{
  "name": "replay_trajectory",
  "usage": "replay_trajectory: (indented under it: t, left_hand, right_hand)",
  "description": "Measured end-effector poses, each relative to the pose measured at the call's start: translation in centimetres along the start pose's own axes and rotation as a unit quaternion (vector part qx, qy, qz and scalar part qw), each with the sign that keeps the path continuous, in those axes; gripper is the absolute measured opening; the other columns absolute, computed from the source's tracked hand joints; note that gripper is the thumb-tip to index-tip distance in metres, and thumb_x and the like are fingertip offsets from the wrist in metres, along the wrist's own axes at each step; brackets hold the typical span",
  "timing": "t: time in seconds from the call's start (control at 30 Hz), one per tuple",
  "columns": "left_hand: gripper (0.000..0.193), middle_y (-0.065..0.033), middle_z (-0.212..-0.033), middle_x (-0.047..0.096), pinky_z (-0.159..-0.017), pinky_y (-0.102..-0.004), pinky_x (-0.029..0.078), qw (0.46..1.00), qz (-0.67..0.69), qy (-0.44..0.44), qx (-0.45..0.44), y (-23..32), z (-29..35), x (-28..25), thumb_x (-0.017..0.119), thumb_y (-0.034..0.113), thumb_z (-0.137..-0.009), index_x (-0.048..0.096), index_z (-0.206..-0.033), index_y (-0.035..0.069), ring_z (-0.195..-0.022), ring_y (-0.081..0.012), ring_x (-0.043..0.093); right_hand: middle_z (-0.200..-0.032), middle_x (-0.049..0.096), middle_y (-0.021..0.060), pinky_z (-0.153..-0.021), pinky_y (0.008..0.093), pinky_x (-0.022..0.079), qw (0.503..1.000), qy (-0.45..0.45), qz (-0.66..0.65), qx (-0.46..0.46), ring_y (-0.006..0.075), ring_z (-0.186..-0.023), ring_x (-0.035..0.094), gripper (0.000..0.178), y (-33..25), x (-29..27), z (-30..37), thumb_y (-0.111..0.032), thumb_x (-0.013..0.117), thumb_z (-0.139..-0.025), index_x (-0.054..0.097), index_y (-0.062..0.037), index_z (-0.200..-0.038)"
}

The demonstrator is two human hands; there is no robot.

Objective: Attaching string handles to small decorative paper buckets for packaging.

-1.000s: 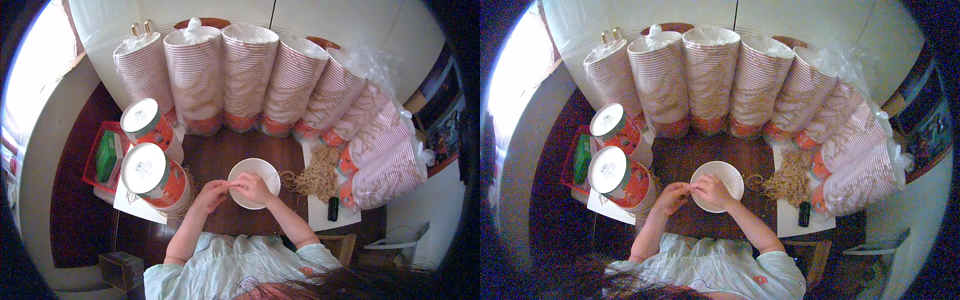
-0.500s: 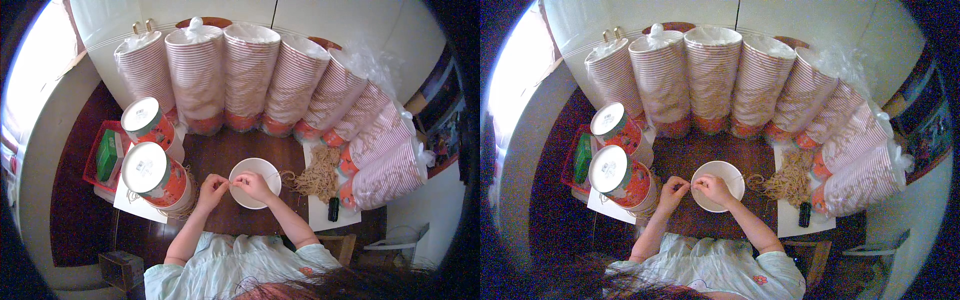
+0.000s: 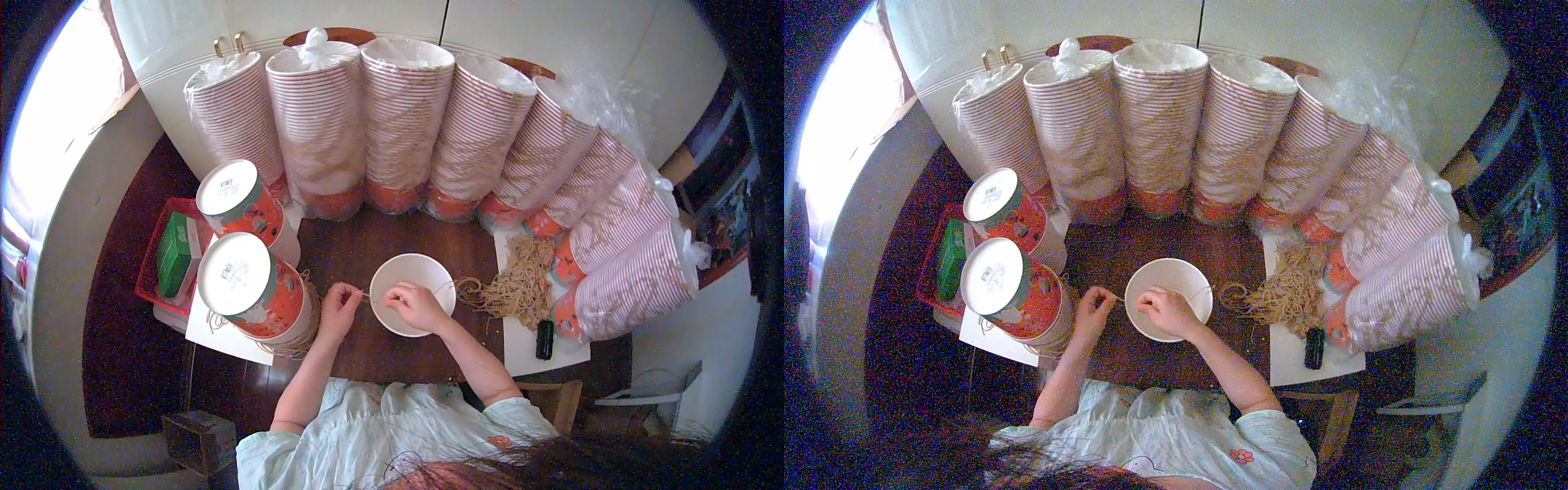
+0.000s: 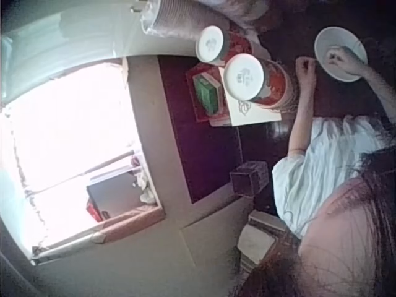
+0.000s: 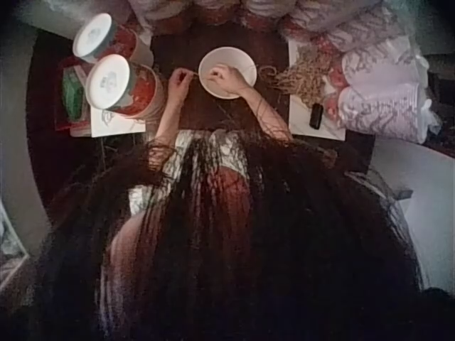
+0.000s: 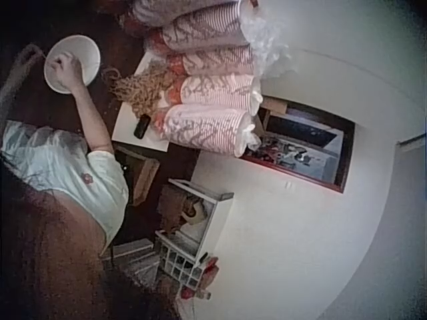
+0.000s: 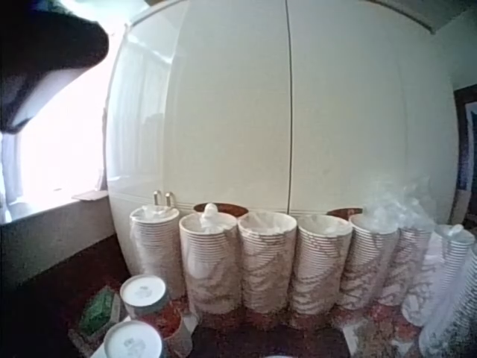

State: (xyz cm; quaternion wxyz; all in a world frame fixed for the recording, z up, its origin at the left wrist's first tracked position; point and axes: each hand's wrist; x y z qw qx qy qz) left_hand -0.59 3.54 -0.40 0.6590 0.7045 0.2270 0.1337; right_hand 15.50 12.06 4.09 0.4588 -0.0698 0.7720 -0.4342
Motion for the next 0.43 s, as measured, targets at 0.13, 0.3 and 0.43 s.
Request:
replay_trajectory:
  t: [0.13, 0.3, 0.43]
  left_hand:
    - [0.010, -0.0039, -0.075, 0.053, -0.062, -0.0241, 0.040, 0.998, -0.061, -0.018, 0.000, 0.1, 0.3, -0.1, 0.059, 0.012, -0.074, 0.055, -0.080, 0.004, -0.069, -0.0122, 0.049]
    - [0.015, -0.0075, -0.085, 0.056, -0.068, -0.0313, 0.041, 0.963, -0.179, -0.021, 0.200, 4.4, -0.4, -0.2, 0.062, 0.012, -0.070, 0.057, -0.082, 0.005, -0.080, -0.0225, 0.051]
    - [0.025, -0.0103, -0.095, 0.054, -0.079, -0.0358, 0.039, 0.926, -0.248, -0.137, 0.248, 6.2, -1.2, -0.7, 0.061, 0.013, -0.070, 0.056, -0.095, 0.008, -0.089, -0.0218, 0.050]
  right_hand:
    - [-0.076, 0.056, 0.0080, -0.058, 0.0299, 0.043, 0.999, -0.002, -0.028, 0.022, 0.0211, -0.066, 0.056, 0.008, 0.1, -0.6, -0.1, -0.012, 0.056, -0.075, 0.056, -0.0041, -0.076]
    - [-0.077, 0.055, 0.0085, -0.058, 0.0311, 0.043, 1.000, -0.009, 0.015, 0.019, 0.0219, -0.066, 0.055, 0.009, -0.9, -2.2, -1.3, -0.014, 0.055, -0.076, 0.055, -0.0051, -0.077]
    - [-0.084, 0.058, 0.0104, -0.061, 0.0319, 0.044, 0.999, -0.050, 0.020, 0.006, 0.0215, -0.073, 0.058, 0.012, -2.0, -2.4, -2.3, -0.018, 0.054, -0.077, 0.054, -0.0061, -0.082]
Point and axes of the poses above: each hand's wrist, its own z-axis away from the middle knuckle, its own x-axis out of the palm, y = z × x
